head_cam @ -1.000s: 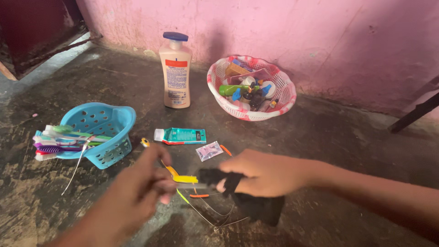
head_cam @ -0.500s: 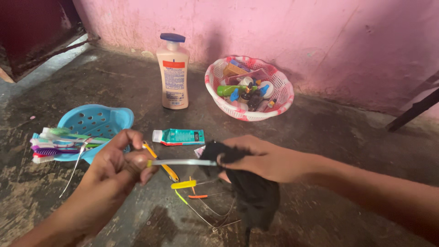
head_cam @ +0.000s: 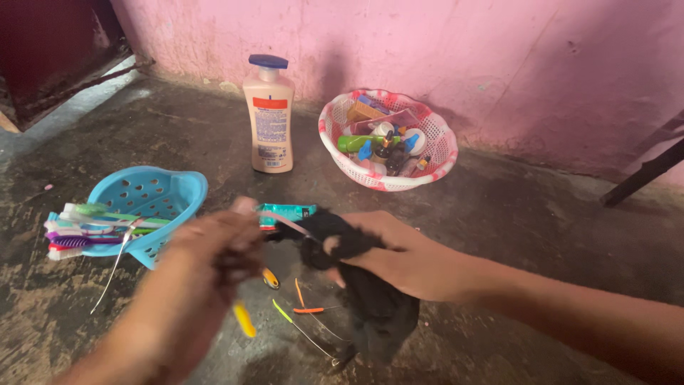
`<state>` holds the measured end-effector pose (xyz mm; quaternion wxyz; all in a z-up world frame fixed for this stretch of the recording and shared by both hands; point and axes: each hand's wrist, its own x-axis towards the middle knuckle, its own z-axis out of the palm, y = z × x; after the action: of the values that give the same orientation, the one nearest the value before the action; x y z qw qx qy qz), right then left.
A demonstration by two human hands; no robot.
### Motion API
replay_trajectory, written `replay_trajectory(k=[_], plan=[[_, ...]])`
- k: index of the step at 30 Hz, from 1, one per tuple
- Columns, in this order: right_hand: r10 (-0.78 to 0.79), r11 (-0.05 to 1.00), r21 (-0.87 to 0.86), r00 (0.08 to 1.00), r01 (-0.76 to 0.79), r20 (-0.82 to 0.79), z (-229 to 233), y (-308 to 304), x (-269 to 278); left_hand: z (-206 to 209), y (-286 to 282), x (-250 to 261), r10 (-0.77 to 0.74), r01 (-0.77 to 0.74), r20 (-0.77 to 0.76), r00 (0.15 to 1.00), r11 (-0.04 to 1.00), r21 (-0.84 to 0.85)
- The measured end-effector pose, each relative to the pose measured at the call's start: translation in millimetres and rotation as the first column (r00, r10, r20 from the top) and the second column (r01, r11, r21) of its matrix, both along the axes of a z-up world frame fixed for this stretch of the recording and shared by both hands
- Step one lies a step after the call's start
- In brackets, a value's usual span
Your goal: The person wipes several personal care items with a dark cloth, including toothbrushes, dental floss, a toothpaste tube, a small packet, a utility knife, and a lotion bottle. The items are then placed into a blue basket or a white basket.
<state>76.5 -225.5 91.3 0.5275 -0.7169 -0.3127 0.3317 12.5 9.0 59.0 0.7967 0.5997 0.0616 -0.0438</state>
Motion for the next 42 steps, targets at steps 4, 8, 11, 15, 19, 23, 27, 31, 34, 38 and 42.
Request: replay_trajectory(k=[4,8,11,15,19,23,27,31,34,38,42], plan=[[0.036,0.999,-0.008,0.994,-0.038,-0.102,-20,-11,3,-7,14,-5,-0.063,0.057,-0.023,0.998,0.977,-0.204],[-0.060,0.993,-0.104,0.997,0.055,-0.039,-56,-18,21,-1,34,5,0.254,-0.254,-0.017,0.967,0.958,-0.133],[-0.204,0.957,-0.199,0.978,0.211,0.053,-71,-33,35,9,80,22,0.353,-0.357,0.166,0.921,0.934,-0.005],[-0.281,0.950,-0.144,0.960,0.278,0.004,-73,-45,47,-14,115,47,0.415,-0.436,0.229,0.880,0.899,0.046],[-0.245,0.960,-0.135,0.969,0.245,0.017,-72,-36,48,-41,120,63,0.455,-0.481,0.244,0.856,0.875,0.059],[-0.204,0.967,-0.148,0.978,0.209,0.051,-70,-25,45,-68,123,70,0.517,-0.560,0.213,0.829,0.773,0.299],[-0.181,0.972,-0.140,0.982,0.187,0.050,-69,-22,43,-94,131,78,0.491,-0.547,0.242,0.837,0.768,0.335],[-0.204,0.965,-0.159,0.977,0.211,0.056,-70,-24,45,-107,129,80,0.473,-0.500,0.187,0.861,0.715,0.489],[-0.186,0.974,-0.126,0.982,0.189,0.036,-70,-26,46,-103,123,76,0.510,-0.455,0.162,0.845,0.525,0.719],[-0.198,0.973,-0.123,0.980,0.196,0.000,-71,-32,45,-96,100,69,0.447,-0.456,0.329,0.832,0.214,0.864],[-0.177,0.977,-0.114,0.983,0.182,0.054,-69,-35,44,-98,60,46,0.087,-0.510,0.504,0.859,0.063,0.858]])
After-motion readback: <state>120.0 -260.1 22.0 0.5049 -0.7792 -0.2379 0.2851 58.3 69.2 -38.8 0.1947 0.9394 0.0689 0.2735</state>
